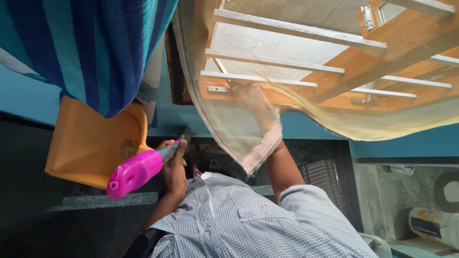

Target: The person sweeps debris from the floor into a dustpan using a handheld broom, moving between different rooms including a laundry area and a bedroom, and then adjusts a net screen over a window.

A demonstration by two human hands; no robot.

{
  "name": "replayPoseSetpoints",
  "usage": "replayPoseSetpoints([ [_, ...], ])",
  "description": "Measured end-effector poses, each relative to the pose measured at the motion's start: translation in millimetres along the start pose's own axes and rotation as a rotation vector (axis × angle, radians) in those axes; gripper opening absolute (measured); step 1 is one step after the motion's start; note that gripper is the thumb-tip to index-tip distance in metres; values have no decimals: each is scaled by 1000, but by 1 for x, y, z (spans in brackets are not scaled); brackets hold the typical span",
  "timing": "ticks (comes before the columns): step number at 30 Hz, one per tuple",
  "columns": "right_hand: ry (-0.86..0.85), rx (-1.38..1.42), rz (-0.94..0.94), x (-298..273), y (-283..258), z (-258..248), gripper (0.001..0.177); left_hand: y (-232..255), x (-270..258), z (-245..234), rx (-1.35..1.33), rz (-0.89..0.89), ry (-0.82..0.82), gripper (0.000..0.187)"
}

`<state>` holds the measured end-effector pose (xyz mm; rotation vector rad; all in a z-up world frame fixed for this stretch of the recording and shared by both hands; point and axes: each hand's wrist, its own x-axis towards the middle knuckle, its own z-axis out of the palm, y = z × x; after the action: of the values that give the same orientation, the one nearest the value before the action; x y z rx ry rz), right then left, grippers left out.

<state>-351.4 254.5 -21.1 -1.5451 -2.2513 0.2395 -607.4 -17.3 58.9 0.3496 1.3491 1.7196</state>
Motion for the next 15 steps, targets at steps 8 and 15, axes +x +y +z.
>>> replayPoseSetpoints([
  [8, -54, -884, -447, -8, -11, -10, 21, -9, 3, 3, -21, -24, 33, 38],
  [15, -19, -483, -333, -21, -28, -9, 11, -13, 0, 0, 4, 0, 38, 39],
])
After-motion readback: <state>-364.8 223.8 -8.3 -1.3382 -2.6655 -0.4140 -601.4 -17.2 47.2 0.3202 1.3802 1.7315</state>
